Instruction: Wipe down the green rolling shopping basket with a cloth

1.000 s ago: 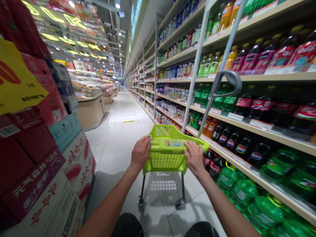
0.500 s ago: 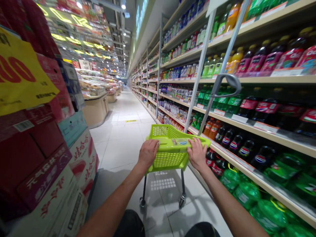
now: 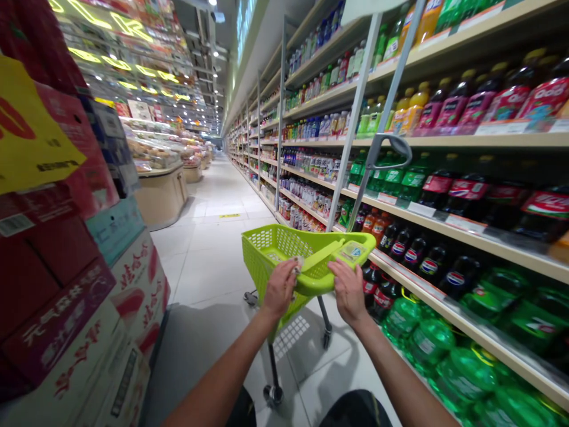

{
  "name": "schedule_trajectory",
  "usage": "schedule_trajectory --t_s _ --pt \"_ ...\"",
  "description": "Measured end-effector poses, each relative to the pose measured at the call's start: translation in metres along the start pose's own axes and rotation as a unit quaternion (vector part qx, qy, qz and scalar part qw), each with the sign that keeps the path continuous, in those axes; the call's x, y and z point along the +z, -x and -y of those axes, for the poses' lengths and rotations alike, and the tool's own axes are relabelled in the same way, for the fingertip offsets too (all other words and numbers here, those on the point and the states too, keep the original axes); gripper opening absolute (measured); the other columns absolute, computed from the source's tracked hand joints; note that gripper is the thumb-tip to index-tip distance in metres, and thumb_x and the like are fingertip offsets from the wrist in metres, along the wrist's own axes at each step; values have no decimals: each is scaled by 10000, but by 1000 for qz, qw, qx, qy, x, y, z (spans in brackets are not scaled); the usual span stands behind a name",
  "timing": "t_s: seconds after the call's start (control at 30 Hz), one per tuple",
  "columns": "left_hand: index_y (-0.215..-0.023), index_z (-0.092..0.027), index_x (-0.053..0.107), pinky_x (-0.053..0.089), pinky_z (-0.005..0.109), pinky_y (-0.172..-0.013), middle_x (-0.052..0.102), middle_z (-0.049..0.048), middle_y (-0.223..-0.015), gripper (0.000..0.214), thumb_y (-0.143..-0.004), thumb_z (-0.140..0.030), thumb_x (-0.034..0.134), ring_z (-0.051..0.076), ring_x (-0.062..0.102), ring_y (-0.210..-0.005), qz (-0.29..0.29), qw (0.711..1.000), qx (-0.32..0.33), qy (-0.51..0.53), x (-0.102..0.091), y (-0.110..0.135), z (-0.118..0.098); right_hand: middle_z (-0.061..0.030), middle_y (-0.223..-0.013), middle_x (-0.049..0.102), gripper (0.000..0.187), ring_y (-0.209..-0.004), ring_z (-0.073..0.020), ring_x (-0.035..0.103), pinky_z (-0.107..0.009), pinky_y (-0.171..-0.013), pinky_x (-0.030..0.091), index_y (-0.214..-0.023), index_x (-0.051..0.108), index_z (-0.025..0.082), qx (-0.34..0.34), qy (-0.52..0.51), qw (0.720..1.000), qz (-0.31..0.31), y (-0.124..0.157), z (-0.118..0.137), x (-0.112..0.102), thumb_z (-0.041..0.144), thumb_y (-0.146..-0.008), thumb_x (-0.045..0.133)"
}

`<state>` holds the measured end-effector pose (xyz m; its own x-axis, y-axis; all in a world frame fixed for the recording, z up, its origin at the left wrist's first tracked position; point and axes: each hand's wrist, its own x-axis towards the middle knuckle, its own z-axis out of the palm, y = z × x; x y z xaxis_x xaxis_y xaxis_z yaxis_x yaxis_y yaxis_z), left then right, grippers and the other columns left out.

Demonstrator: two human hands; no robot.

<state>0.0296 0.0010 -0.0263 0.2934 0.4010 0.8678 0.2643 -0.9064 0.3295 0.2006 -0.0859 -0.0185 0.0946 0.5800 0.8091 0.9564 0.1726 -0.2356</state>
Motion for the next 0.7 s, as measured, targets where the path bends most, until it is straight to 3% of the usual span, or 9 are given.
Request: schedule_trajectory --t_s 0.1,0.27,0.37,0.5,0.7 --pt "-1048 -156 531 459 386 -904 603 107 -1057 258 -867 -205 354 172 537 -1033 -24 999 -45 7 17 4 -4 -55 -1086 614 343 -1135 -225 470 -490 -1002 187 -1029 585 204 34 26 999 -13 -1 3 -7 265 -863 290" --pt "-1094 -171 519 434 376 -944 578 105 -1110 283 -870 -216 353 171 500 -1094 62 996 48 40 38 4 -23 -37 -1035 635 262 -1088 -222 500 -483 -1009 152 -953 610 226 -2 67 998 -2 3 14 -27 269 -837 379" --pt "-1095 -166 526 455 371 -919 587 107 -1097 289 -871 -223 352 171 518 -1066 95 994 51 34 43 5 -5 -27 -963 658 205 -1037 -220 524 -484 -1005 147 -873 627 230 -11 97 995 0 10 8 -40 266 -816 433" --pt "-1042 -163 556 483 408 -873 618 106 -1017 283 -870 -210 338 183 558 -991 60 998 -26 -4 57 13 18 -40 -975 648 207 -1014 -235 509 -502 -967 188 -889 630 229 19 161 987 -2 16 -7 -49 269 -804 445" --pt "-1131 -153 496 442 395 -941 561 115 -1128 306 -868 -187 343 179 484 -1108 75 996 45 28 83 22 -6 -46 -902 650 224 -944 -258 483 -522 -939 191 -929 631 211 35 232 972 17 16 -25 -49 295 -778 490"
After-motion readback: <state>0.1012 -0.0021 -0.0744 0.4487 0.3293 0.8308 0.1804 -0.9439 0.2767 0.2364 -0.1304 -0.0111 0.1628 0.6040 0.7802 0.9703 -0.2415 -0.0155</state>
